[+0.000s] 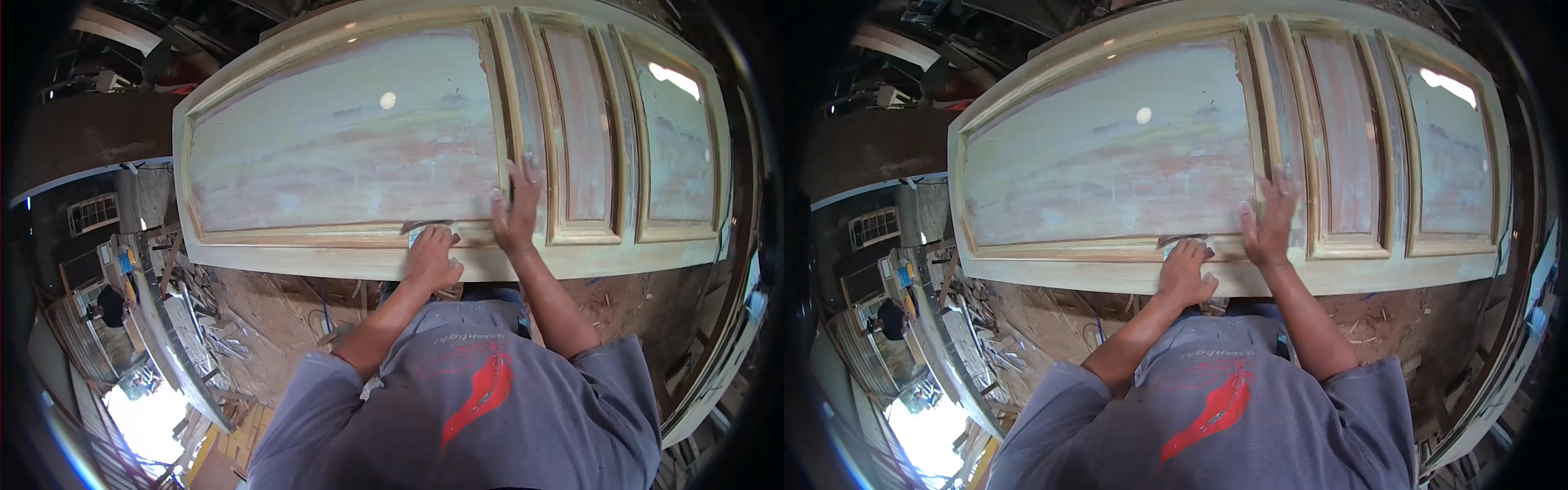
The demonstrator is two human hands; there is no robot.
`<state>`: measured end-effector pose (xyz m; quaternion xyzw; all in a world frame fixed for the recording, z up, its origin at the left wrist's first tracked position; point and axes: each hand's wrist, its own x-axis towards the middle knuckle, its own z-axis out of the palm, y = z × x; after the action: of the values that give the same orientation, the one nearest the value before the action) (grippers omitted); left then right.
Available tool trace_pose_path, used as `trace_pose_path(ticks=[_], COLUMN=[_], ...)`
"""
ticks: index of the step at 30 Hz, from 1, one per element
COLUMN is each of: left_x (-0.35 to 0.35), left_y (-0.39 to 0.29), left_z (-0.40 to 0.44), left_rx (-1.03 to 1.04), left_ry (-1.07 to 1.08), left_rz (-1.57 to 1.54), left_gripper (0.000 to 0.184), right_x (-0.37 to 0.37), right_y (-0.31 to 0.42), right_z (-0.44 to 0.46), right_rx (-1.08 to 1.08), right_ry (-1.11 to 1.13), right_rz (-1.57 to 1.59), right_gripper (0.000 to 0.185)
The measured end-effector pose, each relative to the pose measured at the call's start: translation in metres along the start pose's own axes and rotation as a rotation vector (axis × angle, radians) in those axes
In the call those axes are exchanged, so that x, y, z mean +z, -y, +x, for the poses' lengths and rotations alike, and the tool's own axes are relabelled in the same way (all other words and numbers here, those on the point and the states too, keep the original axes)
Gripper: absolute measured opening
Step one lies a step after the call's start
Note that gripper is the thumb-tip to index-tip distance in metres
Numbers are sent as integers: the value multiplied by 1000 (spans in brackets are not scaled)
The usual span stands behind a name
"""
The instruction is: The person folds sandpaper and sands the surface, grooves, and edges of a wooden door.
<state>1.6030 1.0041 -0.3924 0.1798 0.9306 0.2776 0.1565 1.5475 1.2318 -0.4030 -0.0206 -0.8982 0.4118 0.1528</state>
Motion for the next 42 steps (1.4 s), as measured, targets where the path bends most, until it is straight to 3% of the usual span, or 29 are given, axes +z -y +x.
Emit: trace_pose_path(ticks=[5, 7, 9, 10, 11, 12, 13, 16, 17, 20, 21, 24, 26, 28, 30, 31, 32, 33, 36, 38, 42], left_x=[-47, -60, -18, -2, 9, 15, 14, -12, -27, -70, -74, -75, -77, -89, -79, -77, -81, -89, -105, -105, -96], left_y=[71, 67, 62, 37, 7, -8, -13, 0, 14, 32, 31, 39, 65, 93, 167, 207, 237, 259, 298, 317, 333], left_z=[-41, -42, -32, -20, -9, 2, 8, 6, 2, 4, 5, 3, -13, -36, -74, -94, -114, -132, -154, -154, -161], left_rx=[-71, -128, -156, -136, -13, -8, -39, -302, -421, -614, -558, -431, -413, -583, -584, -783, -779, -851, -972, -886, -833], left_ry=[-40, -40, -28, 36, -69, 52, 34, -15, -30, -48, -88, -174, -201, -536, -900, -1042, -1138, -1122, -991, -1034, -1081], left_rz=[8, 67, -41, -96, -186, -231, -322, -824, -1027, -1604, -1679, -1875, -1972, -1631, -1259, -979, -691, -547, 312, 327, 297], left_gripper=[44, 43, 39, 35, 31, 34, 32, 27, 25, 23, 22, 20, 18, 16, 13, 14, 18, 26, 36, 42, 46], right_x=[2, 2, 7, 11, 15, 17, 12, -11, -9, 1, 6, 30, 19, 1, -15, -14, 1, 23, 91, 98, 76], right_y=[-3, -13, -20, -19, -17, -17, -8, 17, 13, 18, 38, 31, 51, 83, 101, 116, 124, 127, 89, 80, 59], right_z=[8, -1, -9, -16, -21, -19, -12, 5, 8, 12, 18, 22, 36, 57, 78, 81, 72, 59, 7, -24, -9], right_rx=[-30, -24, -17, -35, -55, -82, -111, 398, 465, 707, 759, 784, 693, 590, 69, -102, -149, -200, -367, -336, -192], right_ry=[56, 82, 130, 220, 307, 386, 493, 893, 920, 976, 887, 899, 725, 569, 443, 440, 557, 666, 1005, 896, 1141], right_rz=[61, 47, 56, 122, 187, 244, 297, 729, 888, 1269, 1289, 1227, 1037, 855, 536, 325, 279, 225, 82, 130, 33], right_gripper=[54, 52, 49, 49, 48, 48, 53, 58, 61, 56, 45, 33, 23, 13, 11, 16, 17, 17, 19, 17, 14])
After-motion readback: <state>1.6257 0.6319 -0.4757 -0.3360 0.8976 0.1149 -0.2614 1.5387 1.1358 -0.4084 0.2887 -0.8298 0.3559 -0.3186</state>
